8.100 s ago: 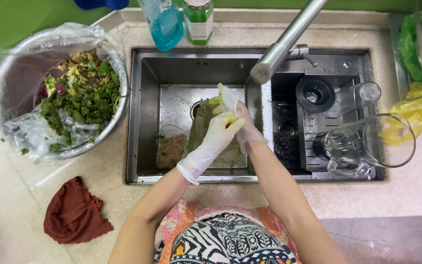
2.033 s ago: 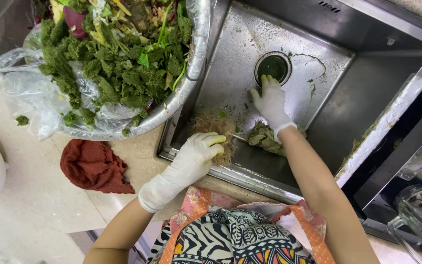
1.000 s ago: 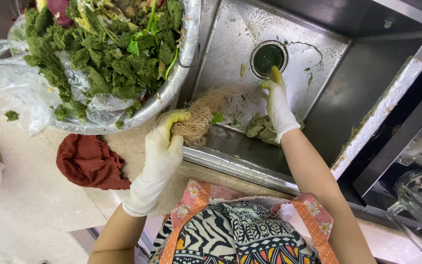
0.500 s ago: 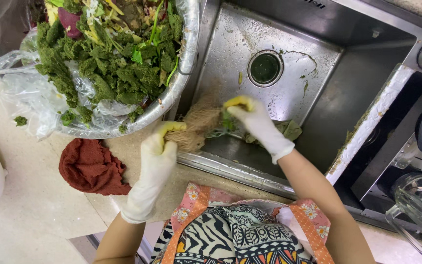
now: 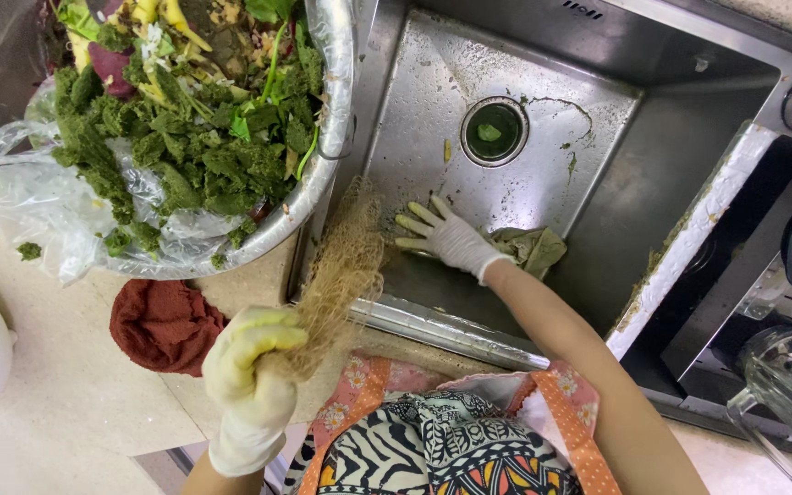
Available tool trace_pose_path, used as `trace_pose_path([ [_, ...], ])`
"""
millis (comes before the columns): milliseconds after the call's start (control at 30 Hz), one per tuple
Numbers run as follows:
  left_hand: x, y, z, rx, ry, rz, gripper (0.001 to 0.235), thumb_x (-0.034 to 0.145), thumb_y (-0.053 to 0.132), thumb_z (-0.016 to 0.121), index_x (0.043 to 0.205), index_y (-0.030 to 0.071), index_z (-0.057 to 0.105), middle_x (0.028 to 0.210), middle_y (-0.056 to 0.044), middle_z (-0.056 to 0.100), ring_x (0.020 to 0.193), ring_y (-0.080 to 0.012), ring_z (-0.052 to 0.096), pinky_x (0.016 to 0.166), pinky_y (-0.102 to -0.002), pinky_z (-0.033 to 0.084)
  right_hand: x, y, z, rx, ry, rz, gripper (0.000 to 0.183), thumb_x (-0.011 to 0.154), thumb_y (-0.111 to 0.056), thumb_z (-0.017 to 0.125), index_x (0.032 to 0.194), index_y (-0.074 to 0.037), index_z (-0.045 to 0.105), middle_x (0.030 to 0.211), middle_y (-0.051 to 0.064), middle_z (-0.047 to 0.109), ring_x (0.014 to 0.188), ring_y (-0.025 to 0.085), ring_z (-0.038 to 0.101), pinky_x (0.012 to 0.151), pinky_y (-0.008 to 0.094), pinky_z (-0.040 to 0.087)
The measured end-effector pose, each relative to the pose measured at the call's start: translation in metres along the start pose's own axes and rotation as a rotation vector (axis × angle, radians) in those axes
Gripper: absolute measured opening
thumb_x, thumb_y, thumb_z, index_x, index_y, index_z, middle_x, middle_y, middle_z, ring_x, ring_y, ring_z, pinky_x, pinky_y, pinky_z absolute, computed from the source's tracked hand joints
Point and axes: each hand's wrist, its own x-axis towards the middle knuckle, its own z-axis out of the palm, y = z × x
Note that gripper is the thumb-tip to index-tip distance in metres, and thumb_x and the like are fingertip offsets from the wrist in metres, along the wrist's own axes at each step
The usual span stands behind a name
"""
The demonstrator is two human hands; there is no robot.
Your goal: The person puts on disposable gloves, then cleans a kitchen sink using a sponge and dish soap, scrubbing the basin and drain. They rinse a pot lid under running water and place it in the dish rack. Finally, they transfer cooked grains from a pot into a blender jar using a ladle.
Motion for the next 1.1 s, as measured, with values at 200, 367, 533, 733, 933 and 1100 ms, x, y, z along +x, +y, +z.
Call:
trace_pose_path([
  [200,0.000,0.008,-0.011,0.001,0.029,0.024,0.023,0.076,-0.007,0.050,0.089,0.002,0.067,0.093,-0.013,0.069,0.084,-0.0241,0.069,0.076,-0.031,0.056,-0.007,0.092,0.025,-0.050,0.246,0.404,0.072,0.100,-0.058,0.037,0.163,-0.037,0.012,0.169,0.005,0.012,0.155,0.033,0.008,0.121,0.060,0.009],
  [367,0.000,0.003,0.000,0.039,0.020,0.054,0.023,0.077,-0.007,0.051,0.089,0.003,0.068,0.093,-0.012,0.071,0.083,-0.0252,0.070,0.077,-0.032,0.057,-0.001,0.114,0.055,0.183,0.513,0.565,0.055,0.105,-0.047,0.046,0.158,-0.034,0.035,0.167,0.014,0.026,0.152,0.040,0.021,0.121,0.058,0.018],
  [533,-0.001,0.007,-0.001,-0.007,0.036,0.097,0.023,0.078,-0.007,0.053,0.090,0.004,0.069,0.094,-0.012,0.072,0.083,-0.0264,0.071,0.078,-0.033,0.058,0.000,0.096,0.077,0.419,0.729,0.750,0.051,0.098,-0.019,0.062,0.148,-0.016,0.056,0.160,0.023,0.042,0.144,0.040,0.043,0.112,0.051,0.041],
  [733,0.021,-0.025,0.045,0.128,-0.391,0.010,0.029,0.082,0.001,0.058,0.107,0.005,0.072,0.111,-0.015,0.072,0.102,-0.0321,0.072,0.091,-0.040,0.059,0.002,0.080,0.076,0.288,0.923,0.644,0.052,0.091,-0.011,0.065,0.142,-0.006,0.060,0.136,0.023,0.057,0.120,0.037,0.057,0.097,0.048,0.050],
  [933,0.029,-0.074,0.091,0.662,-0.667,0.161,0.053,0.082,0.028,0.066,0.129,0.006,0.062,0.136,-0.024,0.057,0.123,-0.0396,0.054,0.104,-0.050,0.038,0.011,0.088,0.081,0.265,0.612,0.707,0.035,0.096,-0.014,0.059,0.130,-0.007,0.063,0.118,0.012,0.064,0.106,0.029,0.062,0.089,0.042,0.053],
  [1100,0.030,-0.121,0.120,0.466,-0.599,-0.011,0.044,0.094,0.026,0.062,0.132,0.005,0.063,0.140,-0.019,0.059,0.126,-0.0383,0.056,0.108,-0.049,0.041,0.014,0.103,0.053,0.261,0.592,0.765,0.047,0.096,-0.033,0.052,0.129,-0.002,0.065,0.106,0.013,0.066,0.095,0.028,0.060,0.076,0.042,0.052],
])
